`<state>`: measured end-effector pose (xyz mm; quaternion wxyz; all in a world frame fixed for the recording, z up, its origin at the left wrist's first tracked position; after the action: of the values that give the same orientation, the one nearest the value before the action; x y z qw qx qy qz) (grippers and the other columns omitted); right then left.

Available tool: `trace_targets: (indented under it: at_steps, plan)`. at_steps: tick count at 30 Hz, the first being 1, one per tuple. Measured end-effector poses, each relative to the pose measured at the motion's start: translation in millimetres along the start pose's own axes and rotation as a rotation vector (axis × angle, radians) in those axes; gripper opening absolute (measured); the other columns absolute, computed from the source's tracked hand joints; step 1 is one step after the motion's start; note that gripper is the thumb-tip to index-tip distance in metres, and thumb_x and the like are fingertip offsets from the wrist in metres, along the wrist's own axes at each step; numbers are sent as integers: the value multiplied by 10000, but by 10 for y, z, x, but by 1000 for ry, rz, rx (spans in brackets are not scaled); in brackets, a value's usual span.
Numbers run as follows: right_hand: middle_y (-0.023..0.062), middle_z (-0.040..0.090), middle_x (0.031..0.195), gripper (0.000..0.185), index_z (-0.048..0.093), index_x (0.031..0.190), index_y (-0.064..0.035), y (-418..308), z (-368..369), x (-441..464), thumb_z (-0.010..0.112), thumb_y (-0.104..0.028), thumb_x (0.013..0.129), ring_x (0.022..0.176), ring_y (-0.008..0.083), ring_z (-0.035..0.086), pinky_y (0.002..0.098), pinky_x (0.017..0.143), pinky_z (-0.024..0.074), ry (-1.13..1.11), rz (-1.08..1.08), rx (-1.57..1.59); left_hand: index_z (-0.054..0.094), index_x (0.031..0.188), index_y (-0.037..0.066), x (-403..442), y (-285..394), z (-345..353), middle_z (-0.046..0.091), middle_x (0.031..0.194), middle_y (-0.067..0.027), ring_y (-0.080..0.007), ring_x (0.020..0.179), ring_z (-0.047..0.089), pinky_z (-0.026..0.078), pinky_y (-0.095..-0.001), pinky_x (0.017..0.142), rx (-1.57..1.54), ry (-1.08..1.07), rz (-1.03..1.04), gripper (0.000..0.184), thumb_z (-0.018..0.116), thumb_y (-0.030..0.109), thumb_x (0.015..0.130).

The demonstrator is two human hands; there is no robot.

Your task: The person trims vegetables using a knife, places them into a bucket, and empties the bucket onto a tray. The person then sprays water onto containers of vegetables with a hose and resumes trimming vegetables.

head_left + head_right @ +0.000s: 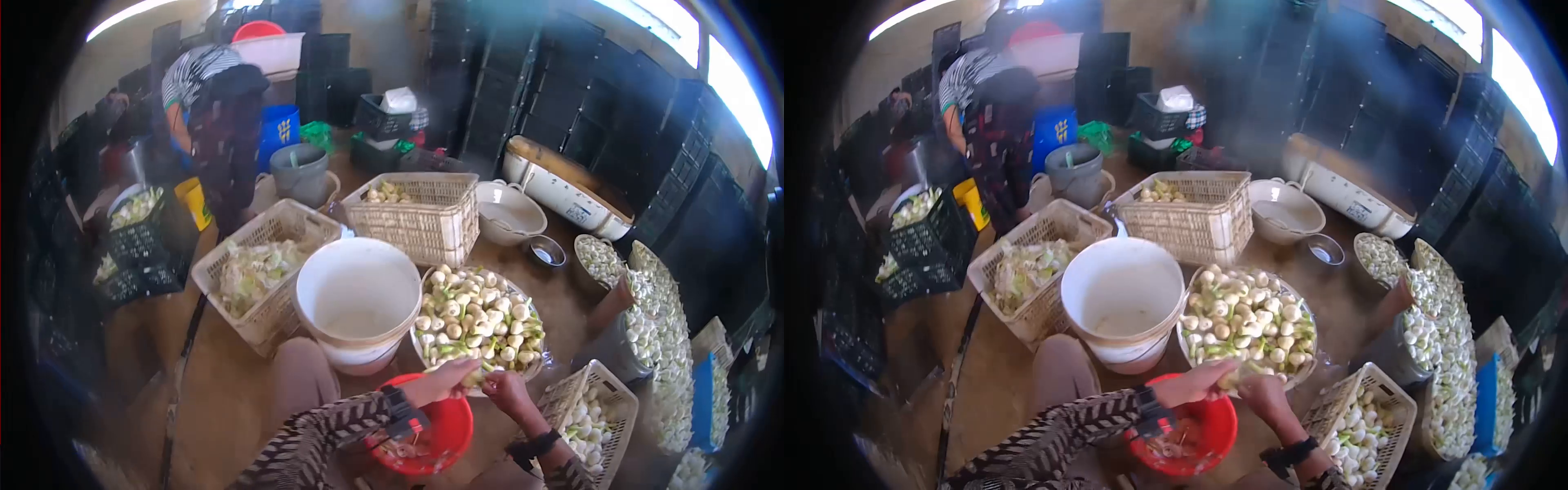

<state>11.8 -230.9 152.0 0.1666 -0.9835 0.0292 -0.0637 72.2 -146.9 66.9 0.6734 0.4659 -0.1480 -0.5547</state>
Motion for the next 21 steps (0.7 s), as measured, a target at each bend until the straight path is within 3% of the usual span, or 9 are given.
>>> trace_targets:
  at_steps: [3, 7, 12, 15, 18, 21]
  plan:
    - [118, 600, 681, 154, 585, 652, -51, -273, 8, -176, 582, -189, 721, 614, 331, 590, 434, 545, 465, 108, 44, -213, 502, 913, 95, -91, -154, 37, 455, 525, -18, -114, 358, 426, 290, -238, 301, -156, 209, 63, 274, 555, 361, 877]
    - [106, 602, 694, 132, 581, 648, -62, -489, 260, -337, 594, -181, 704, 638, 314, 602, 430, 579, 478, 18, 14, -366, 481, 849, 59, -314, -325, 18, 461, 533, -24, -112, 353, 414, 282, -250, 296, -91, 278, 171, 284, 559, 330, 879]
    - [116, 603, 689, 113, 576, 669, -64, -677, 493, -504, 585, -165, 716, 659, 315, 605, 425, 605, 482, -17, 30, -343, 490, 797, 73, -567, -493, -107, 461, 540, -10, -87, 362, 406, 291, -236, 306, -52, 272, 239, 254, 561, 302, 881]
    - [126, 599, 693, 84, 584, 695, -59, -671, 559, -425, 589, -133, 735, 673, 333, 597, 430, 612, 472, -1, 104, -166, 488, 804, 80, -667, -557, -265, 463, 552, -4, -85, 380, 418, 303, -236, 317, -90, 298, 202, 253, 571, 308, 874]
    - [125, 596, 692, 57, 604, 722, -62, -926, 464, -395, 589, -114, 742, 661, 338, 594, 427, 589, 469, 73, -24, 62, 483, 808, 84, -765, -505, -337, 464, 558, 0, -88, 393, 423, 319, -235, 334, -48, 283, 191, 253, 576, 312, 868]
    - [117, 596, 693, 36, 617, 744, -74, -935, 687, -441, 590, -94, 735, 651, 327, 594, 424, 585, 471, 45, -21, -54, 488, 807, 83, -771, -510, -363, 466, 559, -1, -87, 403, 435, 324, -235, 337, 3, 249, 251, 243, 563, 306, 869]
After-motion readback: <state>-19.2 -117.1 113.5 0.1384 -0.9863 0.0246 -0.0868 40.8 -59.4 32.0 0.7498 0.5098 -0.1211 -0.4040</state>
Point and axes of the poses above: each hand's wrist, its own x-axis towards the middle knuckle, its own z-axis out of the palm, y = z × x, the point moved 7 cm from there along x, towards the middle knuckle
